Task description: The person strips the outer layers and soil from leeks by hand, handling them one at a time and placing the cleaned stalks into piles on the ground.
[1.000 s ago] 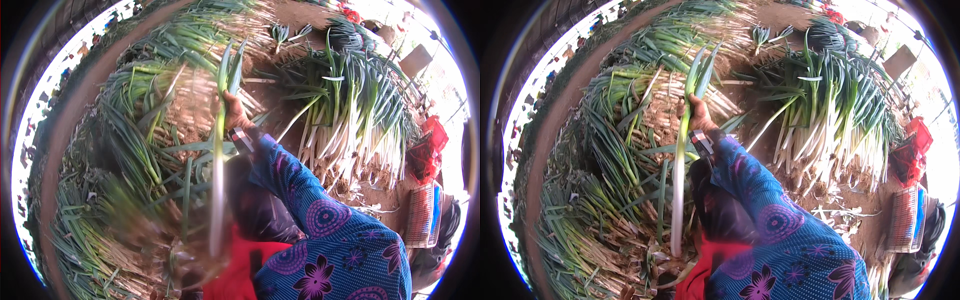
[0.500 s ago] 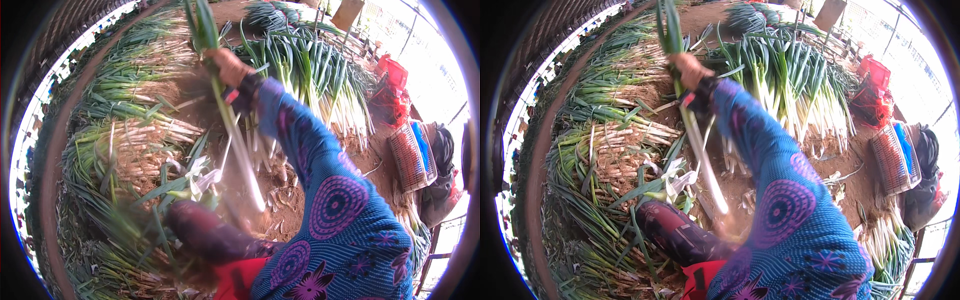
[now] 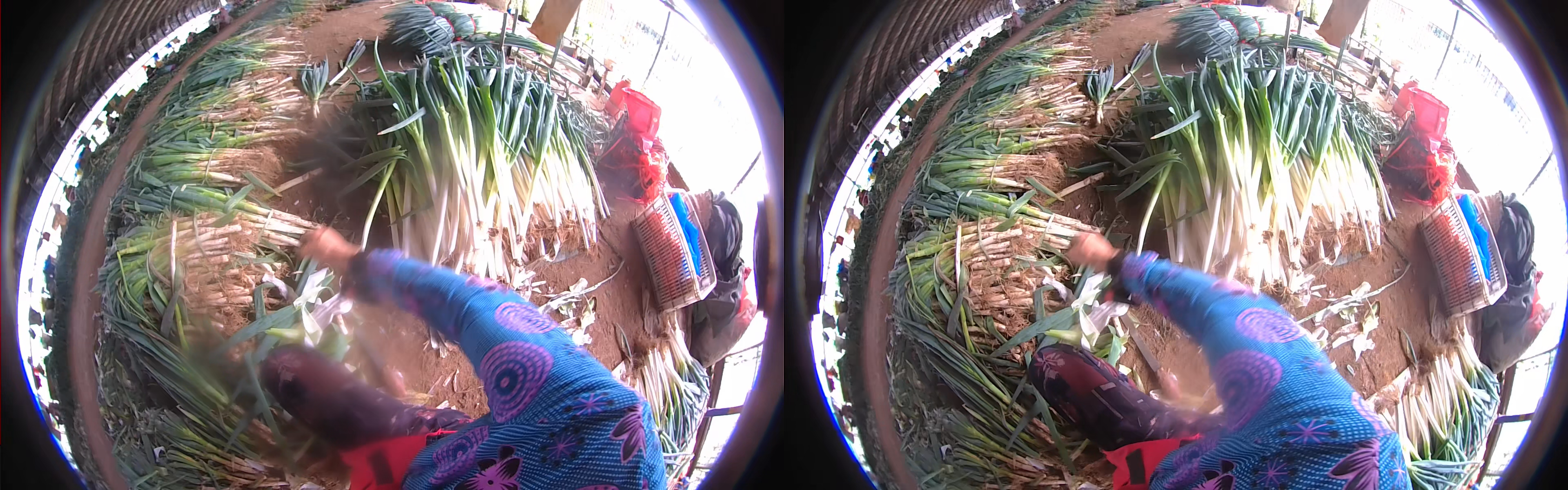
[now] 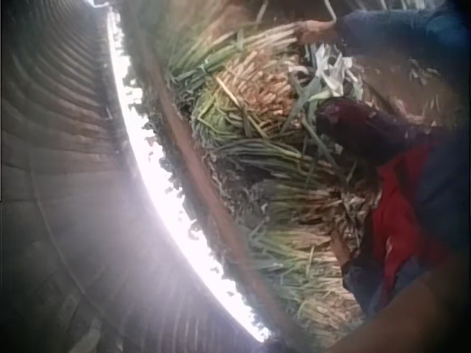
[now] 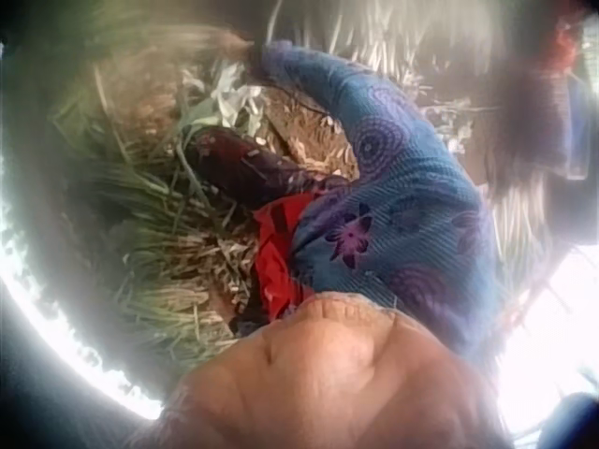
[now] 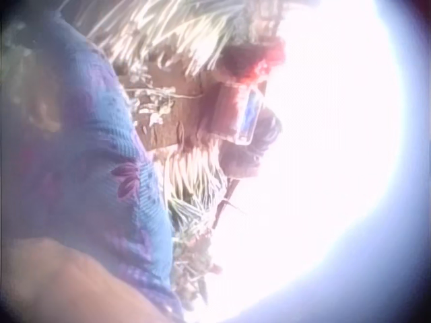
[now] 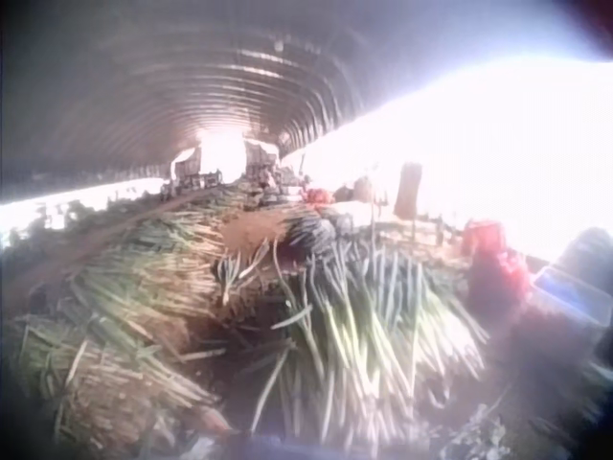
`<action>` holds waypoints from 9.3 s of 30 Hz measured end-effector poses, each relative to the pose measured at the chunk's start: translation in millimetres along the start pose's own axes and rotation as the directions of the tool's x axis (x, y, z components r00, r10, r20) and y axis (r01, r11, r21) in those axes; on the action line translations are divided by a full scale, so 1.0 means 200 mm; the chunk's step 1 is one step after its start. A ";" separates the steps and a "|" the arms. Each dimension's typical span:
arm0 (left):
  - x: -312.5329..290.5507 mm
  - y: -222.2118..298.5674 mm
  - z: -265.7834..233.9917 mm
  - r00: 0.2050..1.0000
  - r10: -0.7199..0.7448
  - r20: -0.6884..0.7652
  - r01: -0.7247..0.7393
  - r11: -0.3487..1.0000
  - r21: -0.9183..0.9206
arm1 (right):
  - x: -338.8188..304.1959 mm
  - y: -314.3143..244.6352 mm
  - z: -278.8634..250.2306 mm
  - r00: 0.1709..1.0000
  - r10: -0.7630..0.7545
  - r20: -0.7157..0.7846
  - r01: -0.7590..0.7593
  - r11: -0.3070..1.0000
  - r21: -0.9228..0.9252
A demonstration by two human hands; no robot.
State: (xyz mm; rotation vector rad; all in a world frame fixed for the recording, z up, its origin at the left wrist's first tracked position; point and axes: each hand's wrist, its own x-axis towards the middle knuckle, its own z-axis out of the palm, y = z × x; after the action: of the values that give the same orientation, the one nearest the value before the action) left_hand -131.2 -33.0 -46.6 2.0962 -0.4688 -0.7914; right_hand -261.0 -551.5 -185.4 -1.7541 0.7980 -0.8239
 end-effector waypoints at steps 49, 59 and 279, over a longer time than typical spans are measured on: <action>-0.25 -1.47 0.15 0.929 -0.249 0.274 0.143 0.924 0.355 | -0.50 -1.32 1.79 0.423 0.011 0.906 -0.065 0.998 0.018; 0.15 -1.20 -0.34 0.931 -0.218 0.294 0.251 0.965 -0.081 | -0.62 -1.41 1.82 0.415 -0.026 0.909 0.045 0.999 0.008; 0.24 -0.09 -0.21 0.725 0.626 -0.287 -0.605 0.778 0.169 | -0.75 -1.39 1.57 0.417 -0.187 0.889 -0.646 0.628 0.435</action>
State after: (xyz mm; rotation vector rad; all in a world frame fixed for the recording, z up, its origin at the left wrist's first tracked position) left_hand -66.0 -26.2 -59.8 1.8857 -0.9487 -0.0262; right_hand -46.7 -191.9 -30.8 -0.9571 -0.0811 0.1411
